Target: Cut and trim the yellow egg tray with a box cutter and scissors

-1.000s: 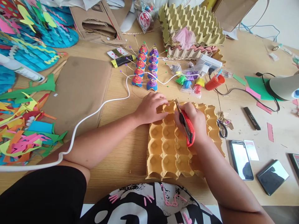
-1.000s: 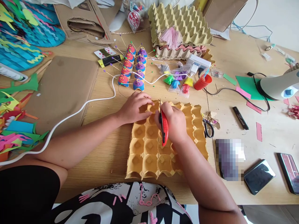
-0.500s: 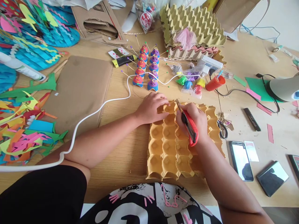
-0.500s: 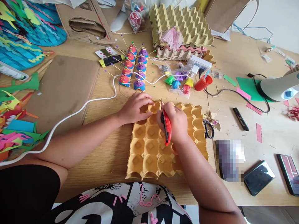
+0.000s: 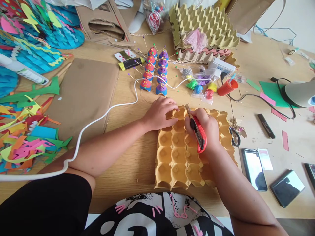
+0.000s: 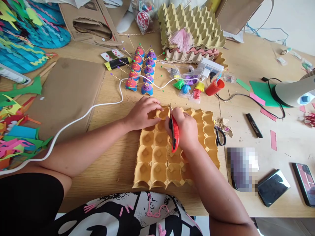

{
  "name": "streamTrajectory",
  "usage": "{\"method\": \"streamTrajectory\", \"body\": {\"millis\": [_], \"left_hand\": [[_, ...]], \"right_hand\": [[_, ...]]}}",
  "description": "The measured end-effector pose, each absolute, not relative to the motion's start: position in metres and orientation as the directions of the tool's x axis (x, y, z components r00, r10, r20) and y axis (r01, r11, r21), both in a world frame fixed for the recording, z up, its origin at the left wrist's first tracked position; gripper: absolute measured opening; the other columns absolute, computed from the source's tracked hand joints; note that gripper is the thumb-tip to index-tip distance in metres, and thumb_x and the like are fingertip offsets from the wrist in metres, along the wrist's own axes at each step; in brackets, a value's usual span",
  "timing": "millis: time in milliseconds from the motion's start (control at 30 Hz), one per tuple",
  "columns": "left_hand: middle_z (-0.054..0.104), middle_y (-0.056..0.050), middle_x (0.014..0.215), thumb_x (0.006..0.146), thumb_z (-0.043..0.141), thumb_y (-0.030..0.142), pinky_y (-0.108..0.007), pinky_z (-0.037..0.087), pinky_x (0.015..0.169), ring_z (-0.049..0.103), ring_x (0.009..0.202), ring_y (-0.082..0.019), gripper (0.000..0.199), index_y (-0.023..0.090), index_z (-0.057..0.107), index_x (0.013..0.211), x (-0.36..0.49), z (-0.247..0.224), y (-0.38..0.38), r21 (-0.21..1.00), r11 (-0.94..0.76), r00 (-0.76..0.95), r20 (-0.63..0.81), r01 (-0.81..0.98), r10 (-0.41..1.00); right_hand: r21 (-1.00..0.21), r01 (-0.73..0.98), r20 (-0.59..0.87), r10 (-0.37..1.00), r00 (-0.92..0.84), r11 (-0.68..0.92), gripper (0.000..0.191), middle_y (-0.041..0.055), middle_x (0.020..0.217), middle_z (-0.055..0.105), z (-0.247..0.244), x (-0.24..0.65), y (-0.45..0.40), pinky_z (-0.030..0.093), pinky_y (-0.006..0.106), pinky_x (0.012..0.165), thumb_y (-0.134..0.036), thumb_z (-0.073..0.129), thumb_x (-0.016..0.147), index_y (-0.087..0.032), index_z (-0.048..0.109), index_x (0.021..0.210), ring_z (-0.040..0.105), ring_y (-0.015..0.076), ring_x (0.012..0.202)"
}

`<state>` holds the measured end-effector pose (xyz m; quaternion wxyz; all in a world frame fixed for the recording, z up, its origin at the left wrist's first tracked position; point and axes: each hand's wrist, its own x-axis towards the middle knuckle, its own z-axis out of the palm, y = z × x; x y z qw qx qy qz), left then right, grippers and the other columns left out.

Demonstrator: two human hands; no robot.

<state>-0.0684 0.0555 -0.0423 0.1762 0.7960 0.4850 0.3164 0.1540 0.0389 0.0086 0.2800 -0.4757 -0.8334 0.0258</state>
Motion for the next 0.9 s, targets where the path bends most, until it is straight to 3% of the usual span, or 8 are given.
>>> {"method": "streamTrajectory", "body": {"millis": [267, 533, 900], "left_hand": [[0.069, -0.009, 0.131, 0.086, 0.074, 0.043, -0.049, 0.044, 0.112, 0.059, 0.122, -0.031, 0.034, 0.025, 0.076, 0.115, -0.067, -0.043, 0.055, 0.573, -0.463, 0.311, 0.349, 0.676, 0.884], [0.068, -0.009, 0.131, 0.087, 0.075, 0.047, -0.049, 0.044, 0.112, 0.059, 0.123, -0.031, 0.038, 0.024, 0.077, 0.117, -0.068, -0.044, 0.056, 0.585, -0.469, 0.321, 0.345, 0.661, 0.882], [0.069, -0.008, 0.13, 0.085, 0.074, 0.042, -0.049, 0.044, 0.112, 0.059, 0.122, -0.031, 0.033, 0.025, 0.075, 0.113, -0.066, -0.044, 0.055, 0.579, -0.471, 0.306, 0.365, 0.665, 0.879]], "right_hand": [[-0.354, 0.8, 0.335, 0.865, -0.375, 0.484, 0.012, -0.0013, 0.073, 0.064, 0.008, 0.151, 0.041, 0.037, 0.028, 0.057, -0.038, 0.053, 0.099, -0.028, 0.049, 0.093, 0.053, 0.0156, 0.057], [-0.297, 0.792, 0.414, 0.819, -0.397, 0.534, 0.011, -0.0021, 0.066, 0.057, 0.011, 0.153, 0.039, 0.038, 0.029, 0.058, -0.035, 0.053, 0.096, -0.029, 0.049, 0.088, 0.051, 0.0171, 0.057], [-0.387, 0.798, 0.332, 0.877, -0.348, 0.463, 0.01, -0.0005, 0.069, 0.062, 0.001, 0.146, 0.053, 0.039, 0.029, 0.06, -0.036, 0.055, 0.093, -0.028, 0.049, 0.091, 0.057, 0.0192, 0.061]]}}
